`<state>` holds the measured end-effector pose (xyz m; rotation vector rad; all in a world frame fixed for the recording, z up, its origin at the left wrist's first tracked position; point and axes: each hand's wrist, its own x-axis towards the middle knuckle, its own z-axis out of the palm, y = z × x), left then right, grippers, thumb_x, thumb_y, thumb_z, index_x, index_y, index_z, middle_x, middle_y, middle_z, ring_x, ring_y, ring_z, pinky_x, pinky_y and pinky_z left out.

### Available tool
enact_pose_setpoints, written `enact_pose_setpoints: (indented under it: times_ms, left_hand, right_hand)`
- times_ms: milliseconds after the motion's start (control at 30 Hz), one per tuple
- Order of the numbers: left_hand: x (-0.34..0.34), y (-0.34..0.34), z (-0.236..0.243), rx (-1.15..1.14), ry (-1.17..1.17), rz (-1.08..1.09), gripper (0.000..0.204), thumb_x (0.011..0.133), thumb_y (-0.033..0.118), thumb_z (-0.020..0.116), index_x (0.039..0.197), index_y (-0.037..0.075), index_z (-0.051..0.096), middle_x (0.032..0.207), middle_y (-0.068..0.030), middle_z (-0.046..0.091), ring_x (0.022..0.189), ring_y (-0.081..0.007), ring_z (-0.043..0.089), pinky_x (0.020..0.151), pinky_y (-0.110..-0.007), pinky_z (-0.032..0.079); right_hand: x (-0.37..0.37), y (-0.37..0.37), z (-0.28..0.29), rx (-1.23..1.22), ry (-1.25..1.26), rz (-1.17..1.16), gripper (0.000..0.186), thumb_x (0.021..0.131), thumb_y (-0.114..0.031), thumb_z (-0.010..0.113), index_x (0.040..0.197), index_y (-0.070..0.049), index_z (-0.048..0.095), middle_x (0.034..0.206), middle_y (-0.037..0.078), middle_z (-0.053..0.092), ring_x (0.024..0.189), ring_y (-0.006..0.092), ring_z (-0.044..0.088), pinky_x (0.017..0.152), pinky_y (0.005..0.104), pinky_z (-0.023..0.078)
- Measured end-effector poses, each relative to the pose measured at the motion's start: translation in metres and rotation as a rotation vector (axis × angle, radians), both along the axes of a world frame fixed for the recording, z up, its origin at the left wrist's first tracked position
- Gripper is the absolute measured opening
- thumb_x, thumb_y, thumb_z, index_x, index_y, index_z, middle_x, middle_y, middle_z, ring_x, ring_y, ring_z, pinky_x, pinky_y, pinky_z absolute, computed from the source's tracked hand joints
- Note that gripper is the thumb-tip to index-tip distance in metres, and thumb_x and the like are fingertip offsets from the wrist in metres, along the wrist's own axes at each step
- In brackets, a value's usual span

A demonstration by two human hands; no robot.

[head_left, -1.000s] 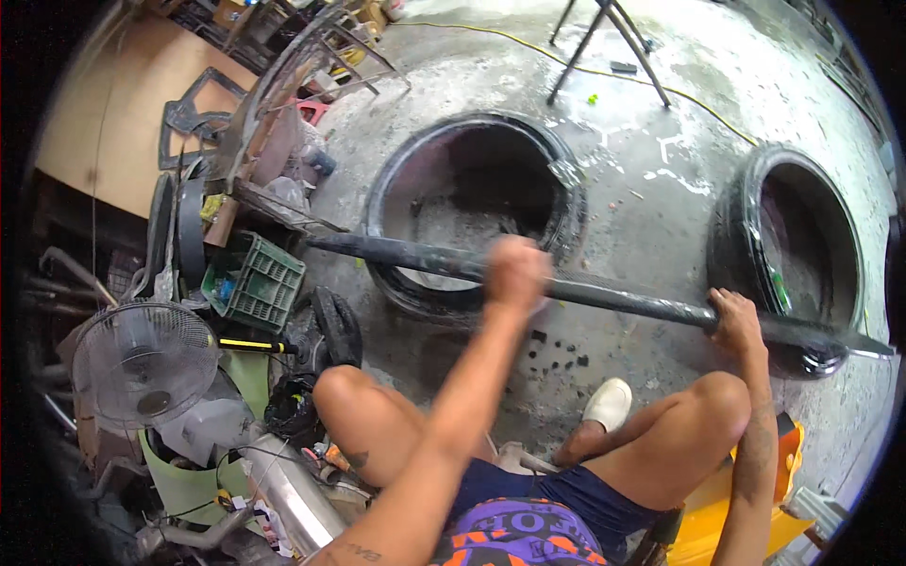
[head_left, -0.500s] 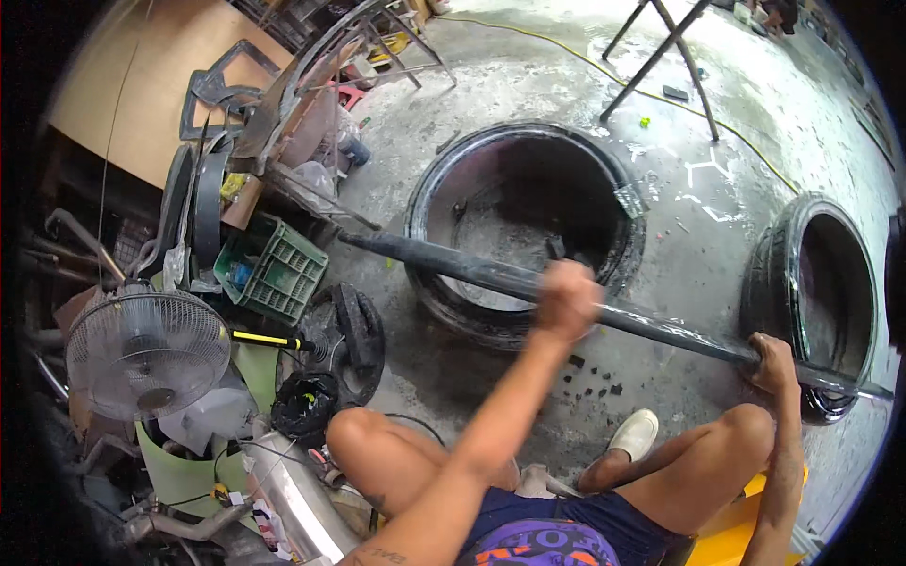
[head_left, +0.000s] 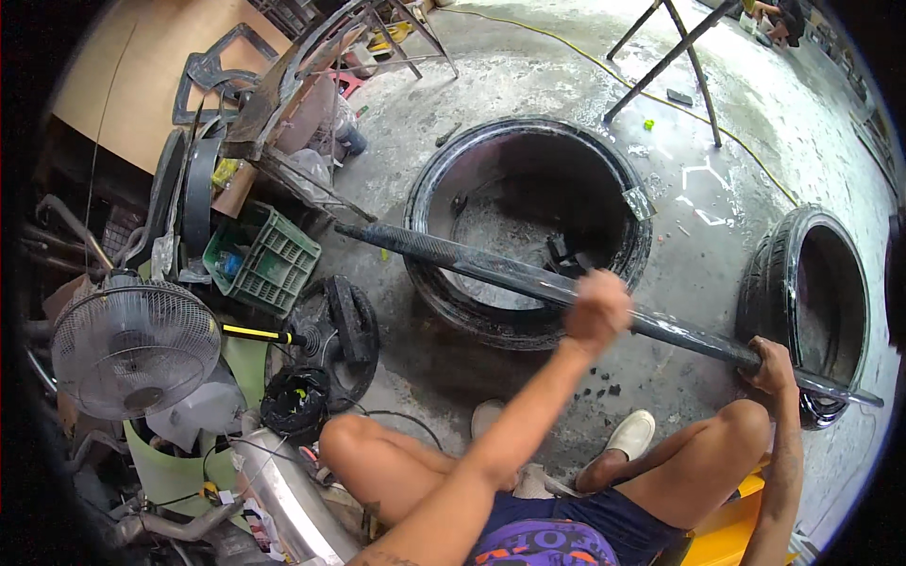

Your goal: The person wets a sanding block in a yellow container and sands a long carbon fiber component by hand. They repeatedly dip the block into the water to continue sanding different sections before setting the piece down and picking up a phone.

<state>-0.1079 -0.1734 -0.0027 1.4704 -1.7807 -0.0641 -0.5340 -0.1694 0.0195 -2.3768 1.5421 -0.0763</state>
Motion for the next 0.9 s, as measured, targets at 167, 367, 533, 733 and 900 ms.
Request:
enact_pose_setpoints:
  times_ms: [167, 367, 533, 733, 900]
  left_hand:
    - [0.106, -0.019, -0.007, -0.091, -0.103, 0.049, 0.015, 0.075, 0.017, 0.061, 0.066, 0.009, 0.052, 0.068, -0.0144, 0.051, 0.067, -0.0331, 0.054, 0.059, -0.047, 0.042]
    - [0.126, -0.001, -0.013, -0.105, 0.236, 0.476, 0.017, 0.083, 0.001, 0.056, 0.07, 0.0, 0.045, 0.076, -0.0179, 0.05, 0.075, -0.0393, 0.053, 0.068, -0.048, 0.043]
    - [0.135, -0.038, 0.027, -0.127, -0.087, 0.391, 0.024, 0.09, 0.007, 0.057, 0.07, 0.002, 0.044, 0.073, -0.0169, 0.049, 0.071, -0.0381, 0.05, 0.066, -0.049, 0.041]
    - [-0.078, -0.039, -0.011, 0.041, -0.081, -0.045, 0.014, 0.078, 0.018, 0.058, 0.072, 0.007, 0.053, 0.076, -0.0157, 0.054, 0.074, -0.0349, 0.054, 0.066, -0.05, 0.043]
    - [-0.105, -0.03, 0.002, 0.061, -0.041, -0.242, 0.016, 0.079, 0.018, 0.059, 0.07, 0.007, 0.051, 0.078, -0.0159, 0.053, 0.077, -0.0358, 0.054, 0.069, -0.05, 0.041]
  right_hand:
    - [-0.002, -0.019, 0.015, 0.196, 0.046, -0.092, 0.048, 0.057, -0.023, 0.087, 0.096, -0.004, 0.067, 0.092, 0.019, 0.07, 0.093, 0.0395, 0.066, 0.079, 0.0435, 0.053]
    - [-0.029, -0.007, 0.023, 0.216, 0.121, -0.124, 0.058, 0.057, -0.031, 0.09, 0.105, -0.006, 0.07, 0.097, 0.02, 0.071, 0.097, 0.0377, 0.067, 0.086, 0.0437, 0.053]
    - [0.02, -0.014, 0.022, 0.142, 0.01, -0.071, 0.055, 0.06, -0.039, 0.09, 0.105, -0.012, 0.071, 0.094, 0.015, 0.072, 0.092, 0.036, 0.068, 0.082, 0.0434, 0.054]
    - [-0.001, -0.017, 0.018, 0.065, 0.051, -0.093, 0.056, 0.061, -0.049, 0.087, 0.099, -0.011, 0.071, 0.088, 0.015, 0.072, 0.088, 0.0354, 0.069, 0.079, 0.0448, 0.053]
    - [0.006, -0.023, 0.009, 0.104, 0.051, -0.049, 0.055, 0.064, -0.048, 0.086, 0.1, -0.008, 0.072, 0.087, 0.015, 0.073, 0.085, 0.0345, 0.07, 0.078, 0.0442, 0.054]
